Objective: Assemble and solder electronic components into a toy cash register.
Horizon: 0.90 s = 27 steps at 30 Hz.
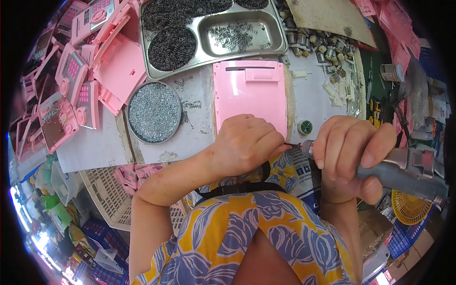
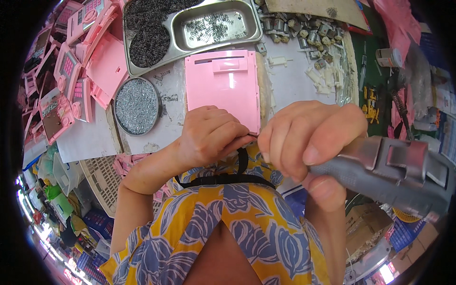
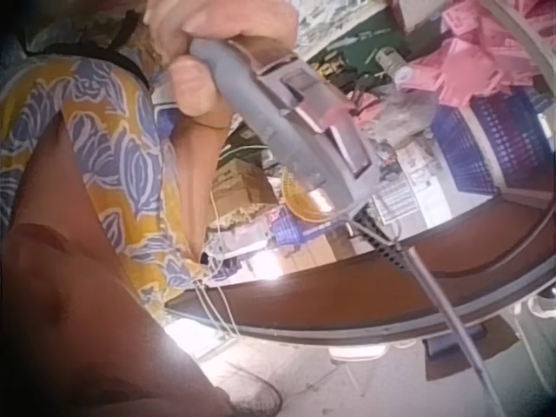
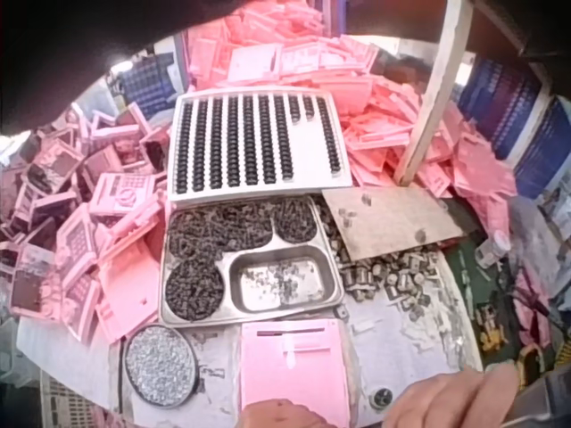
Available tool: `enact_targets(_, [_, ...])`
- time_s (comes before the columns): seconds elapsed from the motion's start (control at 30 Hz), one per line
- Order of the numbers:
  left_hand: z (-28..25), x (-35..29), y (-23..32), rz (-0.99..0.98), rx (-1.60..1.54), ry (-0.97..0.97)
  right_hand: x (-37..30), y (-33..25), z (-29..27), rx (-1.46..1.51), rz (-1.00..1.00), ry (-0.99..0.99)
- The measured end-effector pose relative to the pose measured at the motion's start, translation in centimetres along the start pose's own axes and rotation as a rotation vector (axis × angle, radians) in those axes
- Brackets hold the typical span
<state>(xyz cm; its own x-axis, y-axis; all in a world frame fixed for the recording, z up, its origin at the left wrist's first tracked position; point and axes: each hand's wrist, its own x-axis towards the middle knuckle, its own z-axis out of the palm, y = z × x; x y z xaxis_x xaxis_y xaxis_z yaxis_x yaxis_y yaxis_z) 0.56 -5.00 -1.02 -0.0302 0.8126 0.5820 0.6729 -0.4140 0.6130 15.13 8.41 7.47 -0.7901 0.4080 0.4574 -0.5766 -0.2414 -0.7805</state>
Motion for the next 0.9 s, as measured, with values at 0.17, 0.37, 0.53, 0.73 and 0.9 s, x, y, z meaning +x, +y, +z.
enact_targets(0.17, [0.3, 0.4, 0.1, -0.04, -0.105, 0.046, 0.4, -0.5, 0.1, -0.049, -0.033, 0.038])
enact_targets(0.37, [0.0, 1.3, -0.3, -0.119, -0.208, 0.145, 1.1, -0.6, -0.4, -0.118, -0.069, 0.059])
enact_targets(0.53, [-1.9, 1.3, -2.1, -0.296, -0.024, 0.044, 0.9, 2.8, -3.0, -0.251, -0.017, 0.121])
enact_targets(0.73, [-1.7, 0.7, -2.9, -0.218, 0.044, -0.071, 0.7, 5.4, -3.3, -0.259, -0.001, 0.079])
enact_targets(0.9, [-1.4, 1.4, -2.0, -0.211, 0.037, -0.057, 1.1, 4.8, -2.8, -0.338, 0.06, 0.094])
